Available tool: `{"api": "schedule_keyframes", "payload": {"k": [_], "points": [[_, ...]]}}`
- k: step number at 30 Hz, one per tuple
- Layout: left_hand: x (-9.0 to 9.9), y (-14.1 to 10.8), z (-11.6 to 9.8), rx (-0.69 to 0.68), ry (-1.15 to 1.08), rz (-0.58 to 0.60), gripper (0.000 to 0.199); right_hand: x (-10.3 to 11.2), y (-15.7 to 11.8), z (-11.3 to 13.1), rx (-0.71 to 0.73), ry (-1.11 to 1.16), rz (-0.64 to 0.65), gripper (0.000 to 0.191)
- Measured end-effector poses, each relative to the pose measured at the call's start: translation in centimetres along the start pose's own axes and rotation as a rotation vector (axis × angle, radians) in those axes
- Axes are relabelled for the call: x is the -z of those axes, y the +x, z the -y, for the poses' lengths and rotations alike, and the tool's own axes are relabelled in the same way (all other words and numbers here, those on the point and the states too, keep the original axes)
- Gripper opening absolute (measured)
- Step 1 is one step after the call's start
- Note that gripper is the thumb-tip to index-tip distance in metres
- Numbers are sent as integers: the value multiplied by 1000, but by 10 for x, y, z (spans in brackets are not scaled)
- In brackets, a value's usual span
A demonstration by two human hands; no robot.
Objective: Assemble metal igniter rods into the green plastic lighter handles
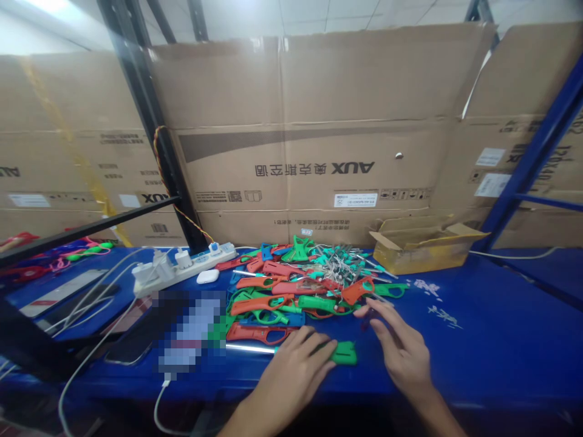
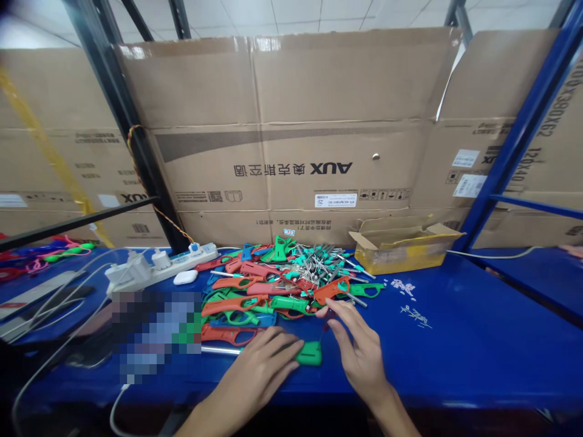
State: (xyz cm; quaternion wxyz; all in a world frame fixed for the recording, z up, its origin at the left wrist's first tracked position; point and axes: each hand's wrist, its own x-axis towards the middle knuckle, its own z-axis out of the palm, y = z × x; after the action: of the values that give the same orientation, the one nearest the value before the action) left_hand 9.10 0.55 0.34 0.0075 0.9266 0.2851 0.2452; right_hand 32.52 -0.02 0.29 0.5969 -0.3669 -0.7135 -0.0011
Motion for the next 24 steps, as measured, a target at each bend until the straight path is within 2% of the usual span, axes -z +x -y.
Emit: {"api": "schedule_keyframes", "payload": {"k": [4,11,15,20,24], "points": [[0,0,0,-1,0,-2,26,-1,3,-1,-11,81,-27,40],[0,0,0,-8,6,-36,25,0,2,0,28,55,-2,41],[3,1,-1,-4,6,-18,24,1,1,-3,-30,122,-10,34],[5,1,-2,0,10,-2,25,0,-2,-10,-91,133,-108,21],[3,0,-2,-3,20,-21,26,0,-3,-8,-85,103,-65,22]]}}
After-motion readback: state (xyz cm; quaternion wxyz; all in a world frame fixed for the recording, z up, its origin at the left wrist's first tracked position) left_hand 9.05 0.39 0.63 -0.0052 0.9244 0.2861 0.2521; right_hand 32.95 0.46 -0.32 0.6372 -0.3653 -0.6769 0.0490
